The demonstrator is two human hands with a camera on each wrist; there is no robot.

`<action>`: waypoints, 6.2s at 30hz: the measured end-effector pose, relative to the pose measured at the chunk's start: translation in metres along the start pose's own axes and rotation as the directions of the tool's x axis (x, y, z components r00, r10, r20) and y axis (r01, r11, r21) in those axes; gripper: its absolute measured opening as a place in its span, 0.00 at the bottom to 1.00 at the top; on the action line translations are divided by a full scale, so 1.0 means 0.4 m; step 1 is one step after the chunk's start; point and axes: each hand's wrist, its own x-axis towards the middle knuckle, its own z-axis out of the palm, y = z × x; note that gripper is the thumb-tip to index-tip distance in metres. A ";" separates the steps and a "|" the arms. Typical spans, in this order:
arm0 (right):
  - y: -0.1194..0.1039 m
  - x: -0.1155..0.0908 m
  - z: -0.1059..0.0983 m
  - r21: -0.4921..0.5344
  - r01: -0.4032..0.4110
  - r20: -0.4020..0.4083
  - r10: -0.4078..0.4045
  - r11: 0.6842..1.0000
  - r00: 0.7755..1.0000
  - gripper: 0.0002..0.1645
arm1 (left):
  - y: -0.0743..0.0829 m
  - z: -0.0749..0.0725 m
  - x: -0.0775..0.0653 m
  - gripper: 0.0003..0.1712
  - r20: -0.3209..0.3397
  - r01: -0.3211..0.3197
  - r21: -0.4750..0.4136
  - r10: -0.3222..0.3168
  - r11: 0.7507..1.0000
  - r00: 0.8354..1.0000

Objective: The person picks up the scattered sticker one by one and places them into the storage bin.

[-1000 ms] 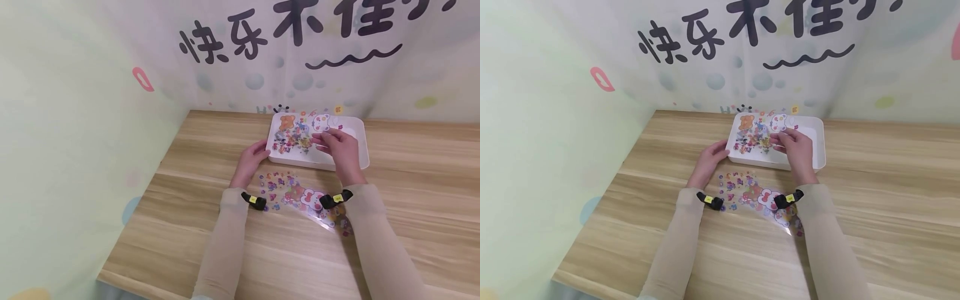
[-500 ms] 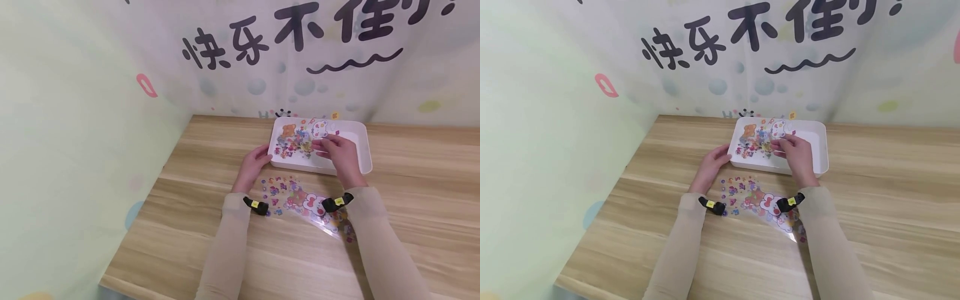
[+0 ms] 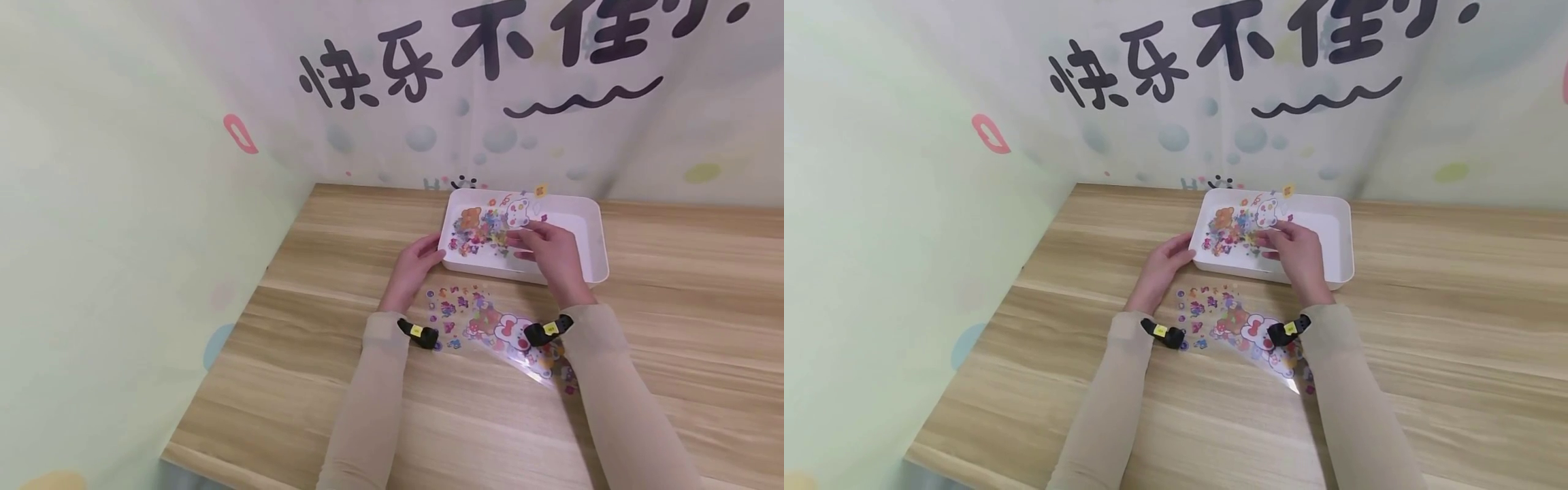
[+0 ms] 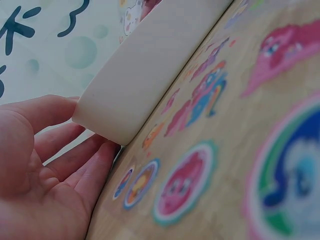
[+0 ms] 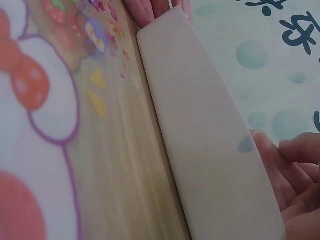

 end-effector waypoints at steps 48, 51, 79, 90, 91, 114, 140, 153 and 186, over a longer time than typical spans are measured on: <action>-0.055 -0.034 0.021 -0.591 -0.018 0.062 0.068 0.807 0.996 0.26 | 0.010 -0.001 0.000 0.25 0.019 0.049 -0.008 -0.048 0.999 0.999; -0.053 -0.034 0.022 -0.600 -0.020 0.062 0.072 0.800 0.995 0.26 | 0.026 -0.004 -0.008 0.26 0.033 0.058 -0.008 -0.058 0.998 0.998; -0.057 -0.031 0.029 -0.557 0.107 0.132 -0.039 0.824 0.991 0.28 | 0.070 0.002 -0.040 0.26 0.028 0.048 -0.003 -0.047 0.999 0.998; -0.111 -0.058 0.039 -0.541 0.167 0.169 -0.088 0.824 0.982 0.25 | 0.004 0.004 0.003 0.24 0.001 0.010 -0.010 -0.010 1.000 1.000; -0.115 -0.062 0.039 -0.548 0.178 0.177 -0.095 0.817 0.980 0.24 | 0.002 0.005 0.004 0.24 -0.001 0.006 -0.009 -0.006 1.000 1.000; -0.114 -0.151 0.040 -0.696 0.303 0.409 0.012 0.651 0.912 0.24 | 0.001 0.001 0.007 0.24 0.000 0.018 0.001 -0.018 1.000 1.000; -0.085 -0.216 0.082 -0.810 0.333 0.411 0.062 0.482 0.910 0.21 | -0.003 0.000 0.004 0.25 0.011 -0.003 -0.017 0.003 1.000 1.000; -0.091 -0.216 0.081 -0.823 0.312 0.403 0.102 0.474 0.909 0.18 | 0.002 0.001 0.003 0.25 0.015 0.004 -0.023 -0.004 1.000 1.000; -0.072 -0.184 0.059 -0.711 0.325 0.479 0.091 0.624 0.873 0.19 | 0.005 -0.001 0.000 0.25 0.024 0.032 -0.036 -0.031 0.999 0.999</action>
